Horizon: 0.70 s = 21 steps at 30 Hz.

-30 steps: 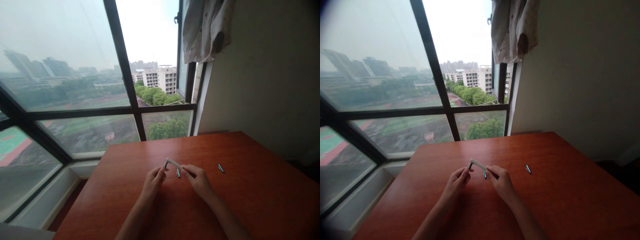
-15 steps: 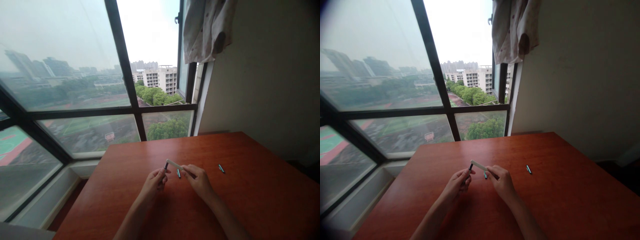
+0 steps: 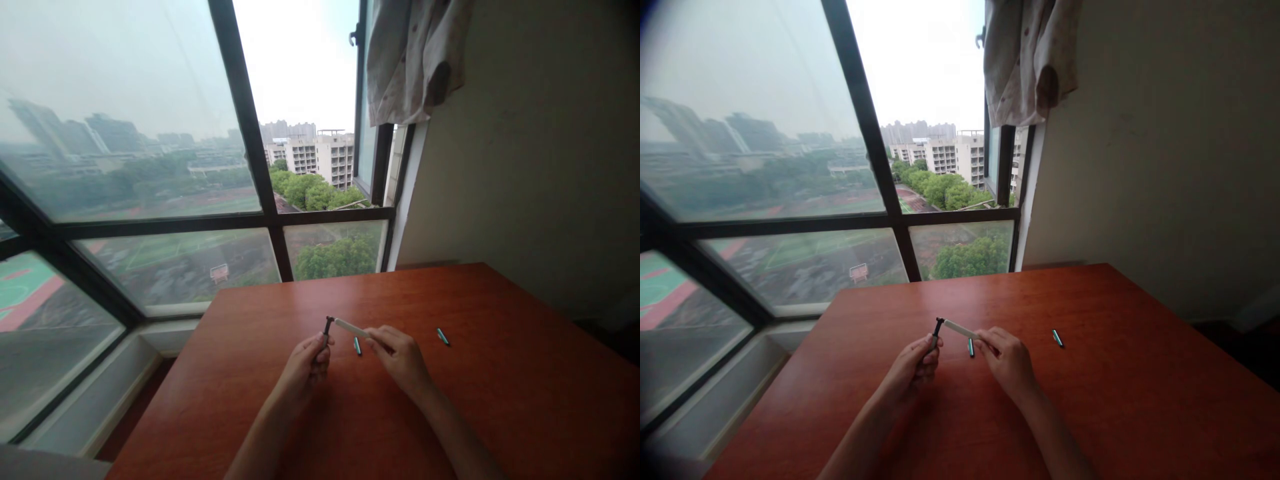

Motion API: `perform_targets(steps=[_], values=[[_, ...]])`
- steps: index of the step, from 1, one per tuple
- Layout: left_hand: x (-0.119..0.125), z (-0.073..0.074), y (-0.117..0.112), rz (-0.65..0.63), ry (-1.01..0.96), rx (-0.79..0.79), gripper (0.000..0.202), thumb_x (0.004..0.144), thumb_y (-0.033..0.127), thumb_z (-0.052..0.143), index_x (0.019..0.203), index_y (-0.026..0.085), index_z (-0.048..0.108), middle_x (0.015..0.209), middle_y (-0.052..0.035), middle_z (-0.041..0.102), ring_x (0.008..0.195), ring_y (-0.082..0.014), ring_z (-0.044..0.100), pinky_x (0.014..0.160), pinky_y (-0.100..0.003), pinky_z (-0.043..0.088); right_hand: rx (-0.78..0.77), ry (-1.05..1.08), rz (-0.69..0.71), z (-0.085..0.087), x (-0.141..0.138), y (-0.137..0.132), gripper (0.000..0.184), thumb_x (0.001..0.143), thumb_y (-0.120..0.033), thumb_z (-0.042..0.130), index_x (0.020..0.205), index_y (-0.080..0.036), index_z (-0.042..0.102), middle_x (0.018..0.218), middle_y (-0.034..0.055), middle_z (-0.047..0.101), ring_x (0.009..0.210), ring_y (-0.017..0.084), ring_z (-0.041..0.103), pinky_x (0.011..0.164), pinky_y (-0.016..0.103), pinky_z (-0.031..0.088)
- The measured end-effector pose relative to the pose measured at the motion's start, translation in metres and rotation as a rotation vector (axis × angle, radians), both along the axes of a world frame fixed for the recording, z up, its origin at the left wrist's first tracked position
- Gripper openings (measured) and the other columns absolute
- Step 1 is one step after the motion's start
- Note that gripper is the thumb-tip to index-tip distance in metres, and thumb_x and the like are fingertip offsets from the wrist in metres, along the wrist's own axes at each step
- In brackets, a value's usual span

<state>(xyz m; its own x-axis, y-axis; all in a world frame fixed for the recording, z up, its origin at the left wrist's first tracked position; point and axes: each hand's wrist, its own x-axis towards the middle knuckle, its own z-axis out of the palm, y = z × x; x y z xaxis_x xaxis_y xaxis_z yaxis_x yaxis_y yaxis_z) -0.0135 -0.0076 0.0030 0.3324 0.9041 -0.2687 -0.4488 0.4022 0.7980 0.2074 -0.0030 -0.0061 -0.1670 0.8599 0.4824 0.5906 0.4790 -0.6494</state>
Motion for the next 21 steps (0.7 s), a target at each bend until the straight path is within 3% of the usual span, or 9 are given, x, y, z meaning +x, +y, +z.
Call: perform_targets(steps=[6,17,21], values=[[0.0014,0.0053,-0.0003,0.023,0.001,-0.026,0.035,0.076,0.045,0.068,0.087,0.014,0.057,0.054,0.0092,0.036,0.041,-0.0018,0.02,0.037,-0.014,0.009,0.019,0.008,-0.007,0.0017,0.0015,-0.0018,0.021,0.092,-0.03,0.051,0.097,-0.022,0.069,0.076,0.0041,0.065,0.067,0.017,0.06,0.064,0.025,0.045],[0.0074,0.0051,-0.005,-0.083,0.128,0.0,0.036,0.078,0.048,0.064,0.085,0.014,0.059,0.054,0.0088,0.037,0.04,-0.002,0.018,0.038,-0.017,0.008,0.006,0.014,0.044,0.0017,-0.0025,-0.0031,0.023,0.093,-0.032,0.049,0.097,-0.022,0.07,0.077,0.0039,0.065,0.07,0.017,0.06,0.064,0.025,0.046],[0.0073,0.0059,-0.0044,-0.064,0.128,0.006,0.036,0.077,0.049,0.065,0.084,0.014,0.058,0.053,0.0092,0.036,0.039,-0.0017,0.017,0.038,-0.016,0.008,0.023,0.018,0.033,0.0002,-0.0025,-0.002,0.023,0.093,-0.033,0.05,0.097,-0.022,0.069,0.08,0.0044,0.066,0.073,0.017,0.061,0.067,0.025,0.047]])
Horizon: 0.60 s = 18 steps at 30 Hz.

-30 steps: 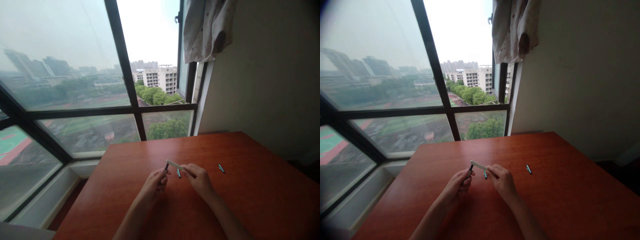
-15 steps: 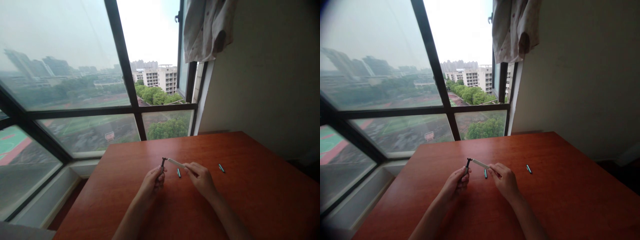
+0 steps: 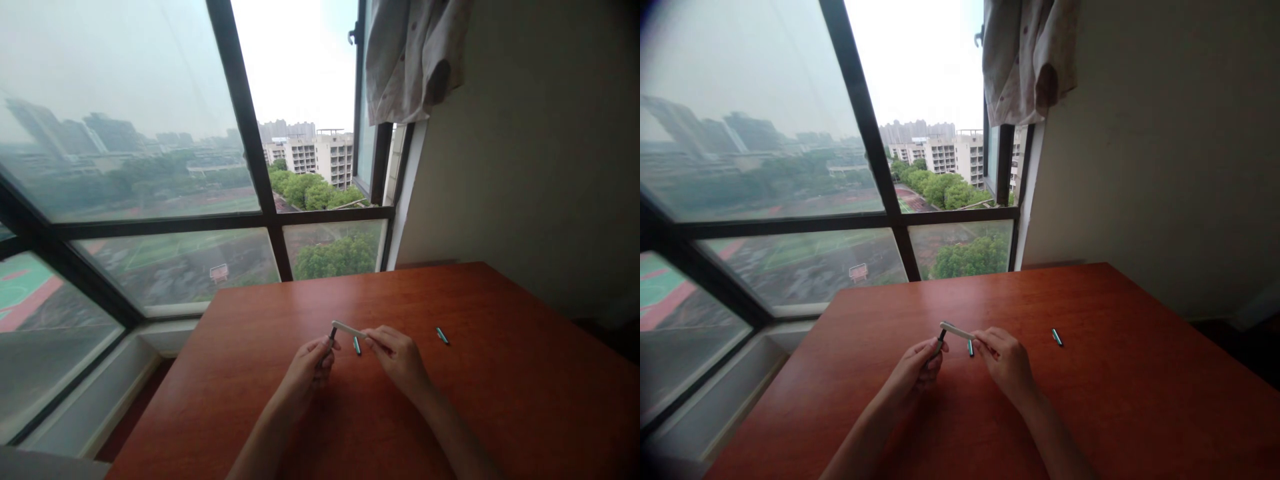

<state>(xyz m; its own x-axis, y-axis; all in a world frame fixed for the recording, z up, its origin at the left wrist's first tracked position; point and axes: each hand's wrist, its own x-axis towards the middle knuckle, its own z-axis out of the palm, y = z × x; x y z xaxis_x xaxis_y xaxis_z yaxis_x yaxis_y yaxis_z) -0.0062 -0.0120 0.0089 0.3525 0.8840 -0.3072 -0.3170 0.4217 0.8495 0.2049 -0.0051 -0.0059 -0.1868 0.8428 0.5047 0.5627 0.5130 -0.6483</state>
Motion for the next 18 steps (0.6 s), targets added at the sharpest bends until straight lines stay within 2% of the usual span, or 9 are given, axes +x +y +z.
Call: perform_targets(steps=[9,18], values=[[-0.0066,-0.0017,0.005,0.077,-0.078,-0.002,0.038,0.073,0.049,0.069,0.084,0.015,0.057,0.052,0.0107,0.034,0.039,-0.0013,0.015,0.038,-0.014,0.008,0.031,-0.02,-0.049,-0.0045,0.0043,0.0037,0.022,0.092,-0.032,0.051,0.094,-0.021,0.07,0.081,0.0052,0.068,0.076,0.018,0.063,0.07,0.026,0.048],[-0.0021,-0.0024,0.0033,0.03,0.031,0.024,0.039,0.073,0.051,0.067,0.082,0.014,0.058,0.051,0.0095,0.036,0.038,-0.0018,0.019,0.038,-0.017,0.007,0.04,-0.038,-0.018,-0.0025,0.0026,0.0011,0.023,0.092,-0.031,0.049,0.096,-0.021,0.07,0.082,0.0061,0.068,0.076,0.019,0.062,0.071,0.027,0.049]])
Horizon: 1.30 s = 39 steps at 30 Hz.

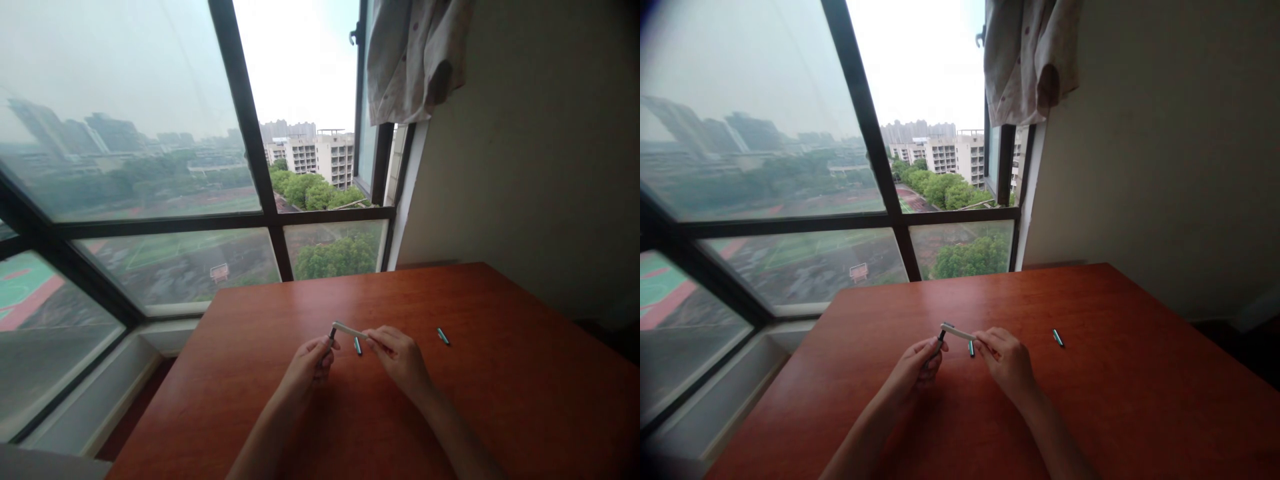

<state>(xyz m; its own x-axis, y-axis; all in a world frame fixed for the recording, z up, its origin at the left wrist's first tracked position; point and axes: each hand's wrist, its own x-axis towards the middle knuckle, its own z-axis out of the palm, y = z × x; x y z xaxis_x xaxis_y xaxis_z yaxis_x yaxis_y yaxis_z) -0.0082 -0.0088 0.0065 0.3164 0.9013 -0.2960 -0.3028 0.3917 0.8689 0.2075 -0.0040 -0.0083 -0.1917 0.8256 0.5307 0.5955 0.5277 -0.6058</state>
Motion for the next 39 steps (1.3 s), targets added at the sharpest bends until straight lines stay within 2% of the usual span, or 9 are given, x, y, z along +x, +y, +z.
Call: perform_targets(steps=[21,31,39], values=[[-0.0011,0.0003,0.0012,0.008,-0.005,0.018,0.037,0.072,0.049,0.068,0.082,0.015,0.057,0.051,0.0103,0.034,0.037,-0.0015,0.017,0.038,-0.017,0.006,0.014,0.012,-0.016,0.0016,0.0002,0.0012,0.025,0.093,-0.034,0.048,0.095,-0.021,0.07,0.082,0.0063,0.069,0.077,0.019,0.064,0.071,0.028,0.05],[-0.0043,0.0029,0.0028,0.066,-0.046,0.001,0.038,0.072,0.049,0.069,0.082,0.016,0.057,0.051,0.0103,0.035,0.036,-0.0012,0.018,0.038,-0.016,0.006,0.022,-0.007,-0.044,-0.0013,0.0039,0.0034,0.024,0.093,-0.034,0.049,0.096,-0.022,0.07,0.081,0.0061,0.069,0.076,0.019,0.064,0.07,0.028,0.05],[-0.0012,0.0018,0.0009,0.001,-0.018,0.016,0.039,0.072,0.051,0.068,0.082,0.015,0.058,0.051,0.01,0.036,0.037,-0.0014,0.018,0.037,-0.017,0.007,0.009,-0.004,-0.021,0.0005,0.0025,0.0008,0.025,0.093,-0.034,0.049,0.096,-0.022,0.07,0.08,0.0058,0.068,0.075,0.019,0.063,0.069,0.027,0.05]])
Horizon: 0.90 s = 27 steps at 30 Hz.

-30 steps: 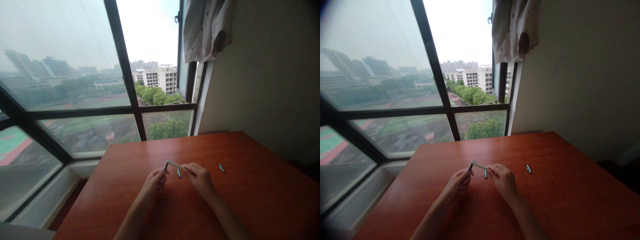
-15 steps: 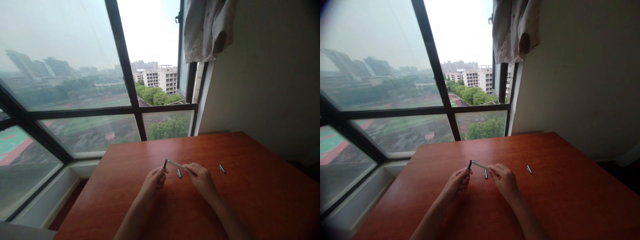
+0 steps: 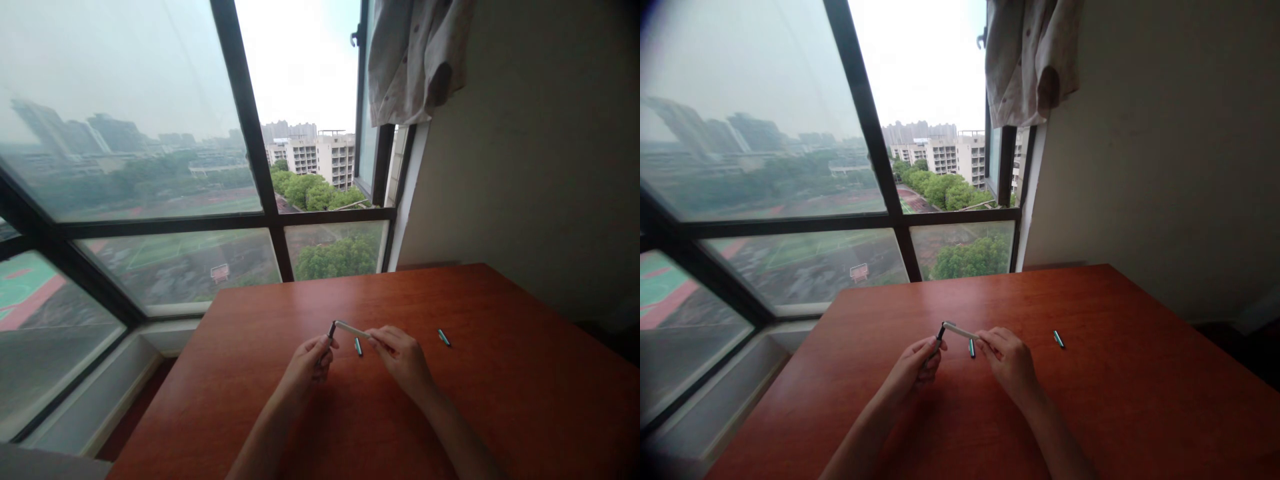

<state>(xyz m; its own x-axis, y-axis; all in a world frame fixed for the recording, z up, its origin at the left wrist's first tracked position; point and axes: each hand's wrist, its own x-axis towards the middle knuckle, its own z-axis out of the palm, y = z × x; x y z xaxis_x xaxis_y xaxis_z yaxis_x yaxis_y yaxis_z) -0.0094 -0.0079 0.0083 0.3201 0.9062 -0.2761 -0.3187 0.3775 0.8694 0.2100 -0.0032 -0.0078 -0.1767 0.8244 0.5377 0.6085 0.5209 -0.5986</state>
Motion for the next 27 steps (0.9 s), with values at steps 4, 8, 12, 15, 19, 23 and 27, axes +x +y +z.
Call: perform_targets(steps=[4,8,12,15,19,23,27], values=[[0.001,-0.001,0.0,-0.029,0.033,0.005,0.041,0.072,0.053,0.067,0.081,0.015,0.059,0.05,0.0097,0.036,0.036,-0.0018,0.018,0.037,-0.017,0.008,0.013,0.014,0.022,0.001,0.0,0.0,0.024,0.093,-0.033,0.049,0.097,-0.022,0.07,0.081,0.0059,0.068,0.075,0.019,0.063,0.07,0.027,0.05],[0.0,0.0,0.0,0.006,0.032,0.024,0.039,0.071,0.052,0.069,0.081,0.015,0.058,0.05,0.01,0.035,0.037,-0.0016,0.017,0.037,-0.016,0.008,0.003,0.028,0.016,0.001,0.0,0.0,0.025,0.093,-0.034,0.049,0.095,-0.022,0.07,0.081,0.0061,0.068,0.075,0.019,0.063,0.068,0.027,0.05],[-0.004,0.003,0.001,0.034,0.015,0.031,0.038,0.072,0.051,0.069,0.081,0.015,0.059,0.052,0.01,0.034,0.037,-0.0013,0.017,0.037,-0.016,0.007,-0.015,0.044,-0.005,-0.002,0.001,0.003,0.024,0.093,-0.034,0.05,0.095,-0.021,0.07,0.081,0.0058,0.068,0.075,0.019,0.063,0.068,0.027,0.049],[-0.006,0.005,0.002,0.052,0.006,0.036,0.038,0.071,0.049,0.07,0.082,0.015,0.059,0.052,0.0098,0.035,0.038,-0.001,0.017,0.038,-0.016,0.007,-0.028,0.049,-0.012,-0.004,0.002,0.004,0.024,0.092,-0.034,0.05,0.095,-0.021,0.07,0.08,0.0057,0.067,0.073,0.019,0.062,0.067,0.028,0.049],[-0.005,0.001,0.003,0.081,0.017,0.05,0.037,0.071,0.049,0.07,0.082,0.015,0.059,0.053,0.0087,0.039,0.038,-0.0012,0.02,0.038,-0.017,0.008,-0.047,0.053,-0.007,-0.001,0.0,0.002,0.023,0.092,-0.032,0.05,0.096,-0.021,0.069,0.081,0.0059,0.068,0.073,0.019,0.063,0.067,0.028,0.048],[-0.001,-0.006,0.005,0.083,0.077,0.09,0.041,0.07,0.053,0.069,0.081,0.015,0.059,0.053,0.0077,0.042,0.037,-0.0022,0.026,0.037,-0.017,0.011,-0.103,0.062,0.086,0.008,-0.005,-0.005,0.022,0.093,-0.029,0.048,0.094,-0.021,0.069,0.078,0.0038,0.068,0.07,0.017,0.063,0.064,0.025,0.046],[0.002,-0.008,0.006,0.08,0.155,0.127,0.045,0.069,0.056,0.068,0.081,0.014,0.059,0.052,0.0075,0.043,0.038,-0.0034,0.029,0.037,-0.017,0.015,-0.111,0.046,0.12,0.01,-0.008,-0.008,0.023,0.093,-0.028,0.048,0.092,-0.02,0.069,0.076,0.0029,0.066,0.069,0.016,0.061,0.063,0.024,0.045]])
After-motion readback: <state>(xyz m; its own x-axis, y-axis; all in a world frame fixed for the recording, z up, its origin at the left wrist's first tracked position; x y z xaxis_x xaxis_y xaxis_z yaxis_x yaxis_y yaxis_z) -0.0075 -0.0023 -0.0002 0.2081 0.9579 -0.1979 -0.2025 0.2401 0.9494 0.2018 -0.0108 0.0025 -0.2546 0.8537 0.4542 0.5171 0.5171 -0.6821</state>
